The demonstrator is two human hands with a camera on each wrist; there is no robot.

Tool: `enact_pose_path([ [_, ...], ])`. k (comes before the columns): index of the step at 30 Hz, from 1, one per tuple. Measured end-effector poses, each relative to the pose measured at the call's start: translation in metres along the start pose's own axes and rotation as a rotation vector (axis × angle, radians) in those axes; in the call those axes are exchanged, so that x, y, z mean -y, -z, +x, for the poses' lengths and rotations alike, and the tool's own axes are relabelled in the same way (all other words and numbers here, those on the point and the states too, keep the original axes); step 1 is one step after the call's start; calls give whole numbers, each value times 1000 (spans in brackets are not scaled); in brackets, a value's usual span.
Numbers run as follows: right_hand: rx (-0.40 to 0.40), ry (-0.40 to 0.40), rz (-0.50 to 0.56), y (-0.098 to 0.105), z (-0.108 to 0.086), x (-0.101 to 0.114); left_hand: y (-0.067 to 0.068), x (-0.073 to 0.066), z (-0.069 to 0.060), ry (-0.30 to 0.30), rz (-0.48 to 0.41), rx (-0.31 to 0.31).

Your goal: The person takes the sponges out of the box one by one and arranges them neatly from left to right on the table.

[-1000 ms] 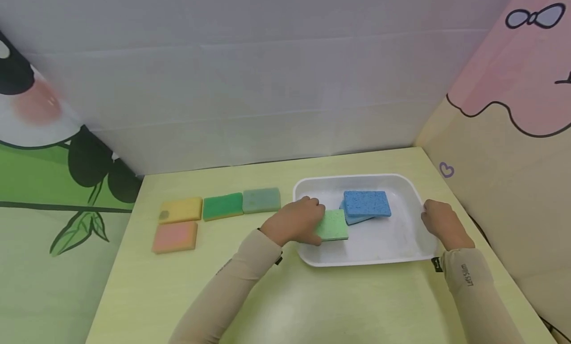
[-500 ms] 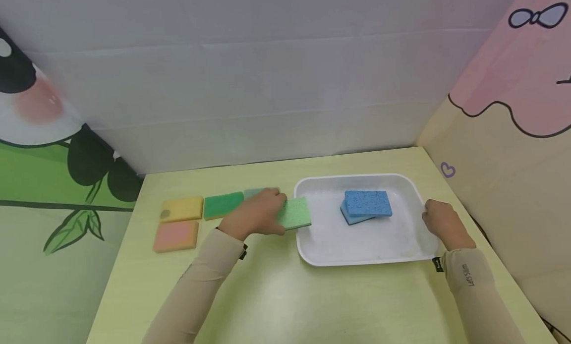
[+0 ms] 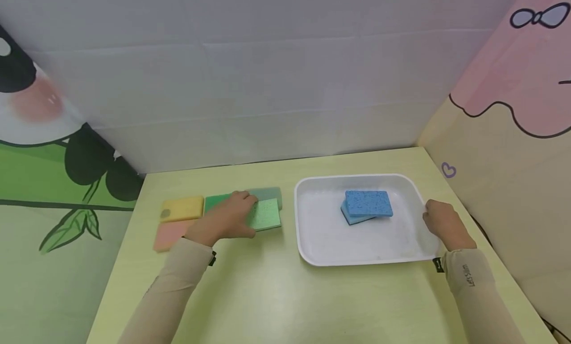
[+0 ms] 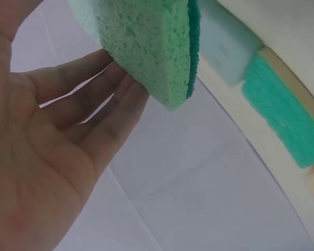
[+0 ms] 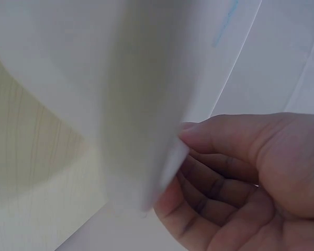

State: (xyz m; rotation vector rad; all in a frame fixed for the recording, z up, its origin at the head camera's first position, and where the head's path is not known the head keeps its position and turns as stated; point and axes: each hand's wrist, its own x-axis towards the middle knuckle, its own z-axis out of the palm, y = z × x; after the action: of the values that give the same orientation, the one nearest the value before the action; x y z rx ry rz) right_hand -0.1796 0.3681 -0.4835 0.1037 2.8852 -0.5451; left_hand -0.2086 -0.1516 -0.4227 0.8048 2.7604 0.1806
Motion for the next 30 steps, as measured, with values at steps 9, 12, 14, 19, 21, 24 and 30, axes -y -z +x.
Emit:
enact_pose_path([
  [9,16,-19,1,2,-1,0,-7,27,-20,51,-6,1],
  [12,12,-16,-6,3,-1,1,-12,39,-25,53,5,-3],
  [14,10,-14,-8,3,-1,1,-16,46,-28,45,12,-17],
  [19,15,-13,-7,2,-1,2,-26,62,-35,50,19,-44],
  [21,15,-14,-6,2,-1,2,-30,68,-37,61,18,-45],
  [24,10,-13,-7,2,-1,2,-36,74,-38,70,10,-40],
  [30,11,-15,12,0,-1,2,-50,83,-38,80,-9,-49],
])
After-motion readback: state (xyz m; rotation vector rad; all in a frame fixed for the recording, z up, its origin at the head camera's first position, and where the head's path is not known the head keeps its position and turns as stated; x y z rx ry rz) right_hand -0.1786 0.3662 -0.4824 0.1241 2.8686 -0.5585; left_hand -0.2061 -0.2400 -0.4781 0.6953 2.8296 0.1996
